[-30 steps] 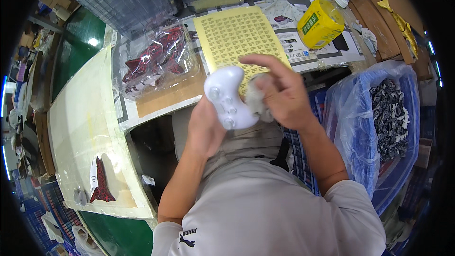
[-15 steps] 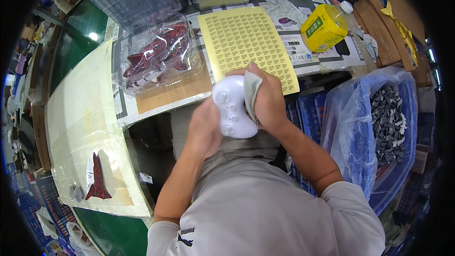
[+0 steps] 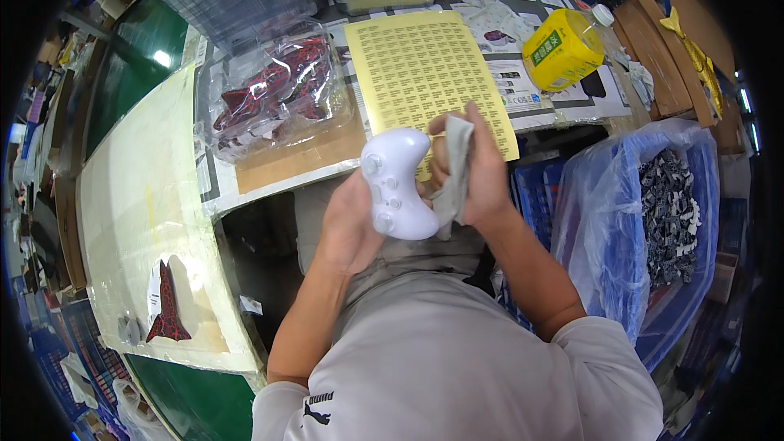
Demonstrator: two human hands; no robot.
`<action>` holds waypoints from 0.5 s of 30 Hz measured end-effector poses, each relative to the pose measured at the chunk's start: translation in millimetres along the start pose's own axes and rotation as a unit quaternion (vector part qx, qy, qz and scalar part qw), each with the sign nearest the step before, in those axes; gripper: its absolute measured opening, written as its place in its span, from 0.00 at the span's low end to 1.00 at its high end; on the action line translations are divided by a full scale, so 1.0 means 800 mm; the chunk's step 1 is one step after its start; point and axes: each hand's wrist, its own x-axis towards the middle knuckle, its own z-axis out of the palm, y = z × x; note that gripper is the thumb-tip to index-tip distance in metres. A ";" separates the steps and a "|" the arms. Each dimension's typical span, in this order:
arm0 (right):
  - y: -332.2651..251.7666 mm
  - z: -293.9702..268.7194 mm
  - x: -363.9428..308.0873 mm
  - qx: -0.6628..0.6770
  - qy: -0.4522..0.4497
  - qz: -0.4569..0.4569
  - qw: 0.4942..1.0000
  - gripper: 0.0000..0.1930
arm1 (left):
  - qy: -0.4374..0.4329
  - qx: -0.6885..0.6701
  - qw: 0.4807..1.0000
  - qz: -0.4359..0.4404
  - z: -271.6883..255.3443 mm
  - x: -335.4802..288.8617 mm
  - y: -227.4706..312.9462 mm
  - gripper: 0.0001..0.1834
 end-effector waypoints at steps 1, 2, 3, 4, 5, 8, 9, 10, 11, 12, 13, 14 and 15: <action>-0.009 -0.005 -0.001 -0.006 -0.019 -0.009 1.000 0.21 | 0.001 -0.003 1.000 0.002 -0.001 -0.001 0.000 0.43; -0.010 -0.006 -0.005 -0.010 0.015 -0.034 0.999 0.22 | -0.002 -0.011 1.000 0.003 -0.001 -0.002 0.001 0.43; -0.018 -0.008 -0.010 -0.017 0.031 -0.048 0.998 0.21 | 0.010 -0.006 1.000 0.000 -0.001 -0.002 0.002 0.43; -0.022 -0.008 -0.016 -0.079 0.050 -0.069 0.993 0.20 | 0.016 -0.007 1.000 -0.003 -0.001 -0.002 0.003 0.43; -0.030 -0.008 -0.022 -0.139 0.031 -0.082 0.986 0.18 | 0.013 -0.015 1.000 -0.009 -0.001 -0.002 0.004 0.43; -0.039 0.003 -0.038 -0.280 -0.077 -0.146 0.946 0.11 | -0.009 -0.030 0.999 -0.013 0.001 0.002 0.004 0.44; -0.036 0.010 -0.039 -0.297 -0.116 -0.182 0.930 0.12 | 0.014 -0.017 1.000 -0.013 0.003 0.003 0.002 0.44; -0.032 0.016 -0.039 -0.271 -0.115 -0.158 0.942 0.15 | 0.036 -0.010 0.999 -0.007 0.005 0.002 0.000 0.45; -0.024 0.022 -0.035 -0.270 -0.104 -0.141 0.947 0.14 | 0.058 -0.003 0.998 0.001 0.007 0.002 -0.001 0.45; -0.016 0.026 -0.029 -0.269 -0.093 -0.124 0.951 0.12 | 0.043 0.006 0.999 0.007 0.008 0.002 -0.001 0.44; -0.008 0.028 -0.024 -0.268 -0.087 -0.109 0.953 0.11 | 0.028 0.016 0.999 0.014 0.009 0.001 -0.001 0.43; 0.003 0.029 -0.018 -0.255 -0.065 -0.115 0.958 0.11 | 0.014 0.025 0.999 0.021 0.009 0.000 0.000 0.42; 0.010 0.026 -0.014 -0.265 -0.045 -0.125 0.955 0.12 | 0.017 0.041 0.999 0.027 0.010 -0.001 0.002 0.41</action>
